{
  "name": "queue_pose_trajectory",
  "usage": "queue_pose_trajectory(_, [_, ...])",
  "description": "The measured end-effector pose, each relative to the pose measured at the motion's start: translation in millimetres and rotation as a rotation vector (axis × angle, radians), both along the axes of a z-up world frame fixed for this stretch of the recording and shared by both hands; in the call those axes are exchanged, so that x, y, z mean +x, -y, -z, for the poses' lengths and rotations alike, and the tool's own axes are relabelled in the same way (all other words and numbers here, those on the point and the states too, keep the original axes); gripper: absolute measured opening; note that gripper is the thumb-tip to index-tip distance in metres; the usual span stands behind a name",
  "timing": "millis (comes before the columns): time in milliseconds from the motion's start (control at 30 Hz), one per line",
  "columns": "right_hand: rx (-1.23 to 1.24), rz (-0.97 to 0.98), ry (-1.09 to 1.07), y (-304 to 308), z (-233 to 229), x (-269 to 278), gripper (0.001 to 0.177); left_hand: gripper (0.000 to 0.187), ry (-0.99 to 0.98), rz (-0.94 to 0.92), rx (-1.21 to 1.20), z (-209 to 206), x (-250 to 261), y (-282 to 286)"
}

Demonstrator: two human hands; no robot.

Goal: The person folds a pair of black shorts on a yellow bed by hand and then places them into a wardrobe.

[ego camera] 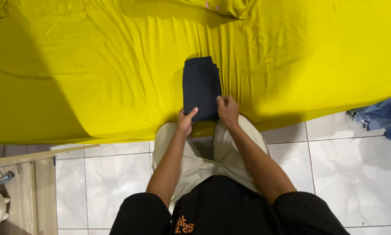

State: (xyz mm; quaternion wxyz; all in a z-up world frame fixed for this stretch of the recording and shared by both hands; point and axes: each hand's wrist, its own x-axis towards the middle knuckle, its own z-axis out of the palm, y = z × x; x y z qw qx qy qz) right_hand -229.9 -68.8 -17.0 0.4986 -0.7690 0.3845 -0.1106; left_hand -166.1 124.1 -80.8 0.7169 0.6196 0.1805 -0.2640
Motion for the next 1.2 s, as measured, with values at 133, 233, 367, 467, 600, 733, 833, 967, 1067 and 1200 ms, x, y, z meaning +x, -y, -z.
queue_pose_trajectory(133, [-0.184, -0.121, 0.038, -21, 6, -16, 0.045, 0.07, -0.069, -0.006, -0.121, -18, -25, 2])
queue_pose_trajectory(233, [-0.031, -0.038, -0.05, -20, 0, -20, 0.039, 0.076, -0.213, -0.013, -0.132, -24, -19, -2])
queue_pose_trajectory(367, [0.002, -0.083, -0.165, -18, 9, -30, 0.028, 0.075, -0.163, 0.115, -0.07, -25, -14, -4])
queue_pose_trajectory(467, [-0.295, -0.22, -0.14, -16, 24, -30, 0.024, 0.072, -0.152, 0.216, 0.035, -36, -10, -4])
queue_pose_trajectory(600, [-0.376, -0.211, -0.08, -20, 3, -27, 0.037, 0.077, -0.053, 0.362, 0.376, -73, 0, -1])
queue_pose_trajectory(733, [-0.804, -0.343, 0.112, -26, -40, -21, 0.062, 0.07, 0.737, 0.372, 0.852, -96, 9, 10])
queue_pose_trajectory(833, [-0.864, -0.524, 0.221, -31, -45, -5, 0.061, 0.062, 1.205, 0.456, 0.877, -97, 28, 19])
queue_pose_trajectory(967, [-0.897, -0.638, 0.301, -23, -26, 27, 0.056, 0.071, 1.357, 0.784, 1.042, -100, 54, 36])
queue_pose_trajectory(1067, [-0.854, -0.676, 0.239, -12, -3, 44, 0.07, 0.072, 1.381, 0.807, 0.951, -95, 59, 42])
queue_pose_trajectory(1200, [-0.836, -0.712, 0.142, -4, 20, 50, 0.079, 0.079, 1.266, 0.916, 1.043, -76, 65, 45])
